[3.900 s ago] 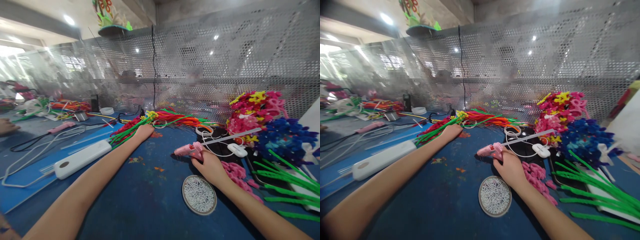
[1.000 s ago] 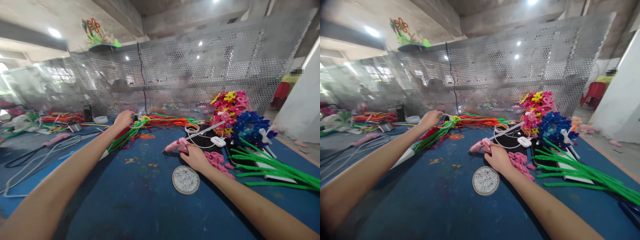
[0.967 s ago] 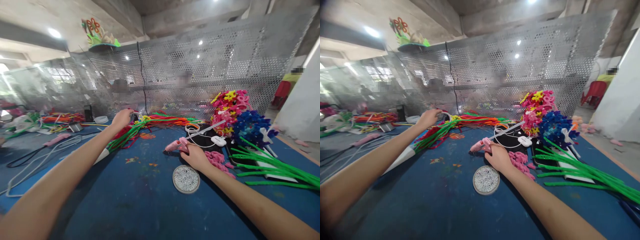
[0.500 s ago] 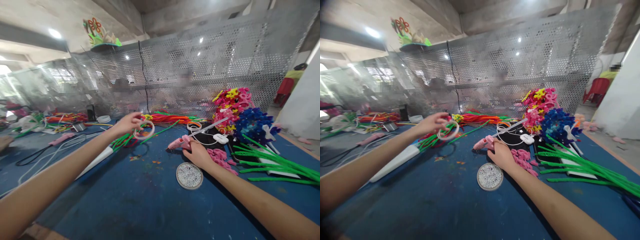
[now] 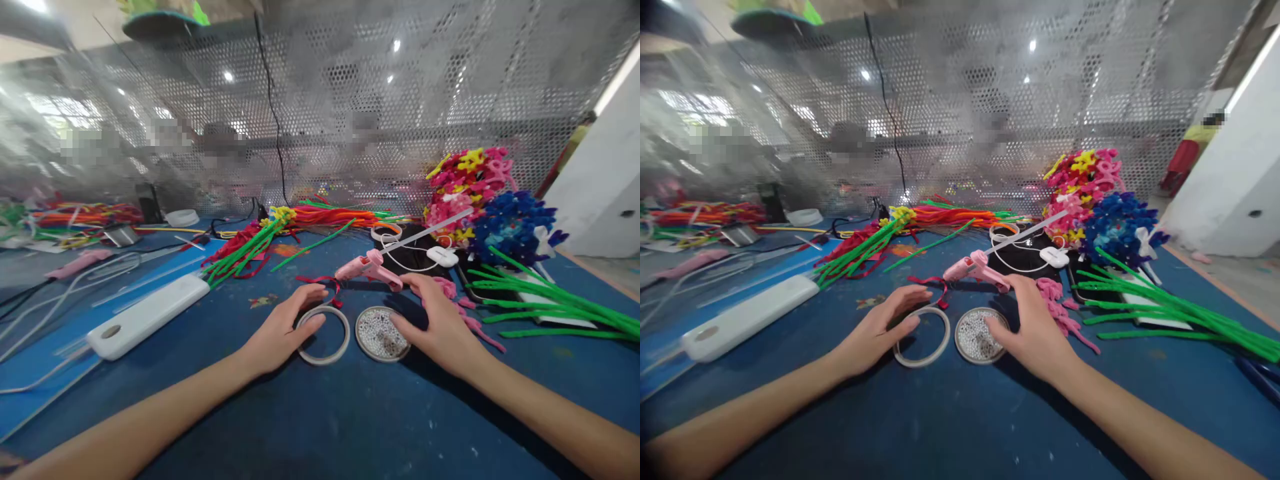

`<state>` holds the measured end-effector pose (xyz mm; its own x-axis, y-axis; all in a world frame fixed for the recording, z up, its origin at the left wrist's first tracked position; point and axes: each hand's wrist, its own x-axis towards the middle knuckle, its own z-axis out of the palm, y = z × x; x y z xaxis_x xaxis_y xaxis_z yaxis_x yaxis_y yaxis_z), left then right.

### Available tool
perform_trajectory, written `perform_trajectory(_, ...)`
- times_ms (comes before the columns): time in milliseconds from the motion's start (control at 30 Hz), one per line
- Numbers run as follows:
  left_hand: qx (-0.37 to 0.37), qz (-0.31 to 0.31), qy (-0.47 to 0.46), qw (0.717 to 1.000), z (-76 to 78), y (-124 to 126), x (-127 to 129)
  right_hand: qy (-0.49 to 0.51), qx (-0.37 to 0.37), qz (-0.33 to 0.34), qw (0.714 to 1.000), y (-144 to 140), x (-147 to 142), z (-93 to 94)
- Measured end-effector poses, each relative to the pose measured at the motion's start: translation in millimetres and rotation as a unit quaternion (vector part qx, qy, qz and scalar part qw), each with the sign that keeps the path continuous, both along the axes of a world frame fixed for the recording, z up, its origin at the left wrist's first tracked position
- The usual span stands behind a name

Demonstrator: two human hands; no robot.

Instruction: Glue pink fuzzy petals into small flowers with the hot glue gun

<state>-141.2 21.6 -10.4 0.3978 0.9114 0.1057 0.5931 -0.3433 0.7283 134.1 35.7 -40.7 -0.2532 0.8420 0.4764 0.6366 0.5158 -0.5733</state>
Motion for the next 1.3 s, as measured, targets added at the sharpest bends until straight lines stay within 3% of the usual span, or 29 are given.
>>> perform_trajectory(133,-0.024,-0.045,0.105,0.993,5.7,-4,-10,-0.070,-0.055,0.017,0.996,-27,-4,-6.1)
perform_trajectory(267,-0.028,-0.079,0.176,0.981,7.7,-6,-13,-0.106,-0.077,0.038,0.991,-26,-10,-10.6)
perform_trajectory(467,-0.020,-0.073,0.154,0.985,4.3,-6,-8,-0.101,-0.088,0.027,0.991,-23,-9,-7.2)
perform_trajectory(900,0.024,-0.128,0.227,0.965,8.3,-6,-6,-0.094,-0.103,0.021,0.990,-24,-9,-2.1)
perform_trajectory(1300,0.016,-0.127,0.264,0.956,11.0,-6,-6,-0.102,-0.101,0.024,0.989,-24,-10,-0.5)
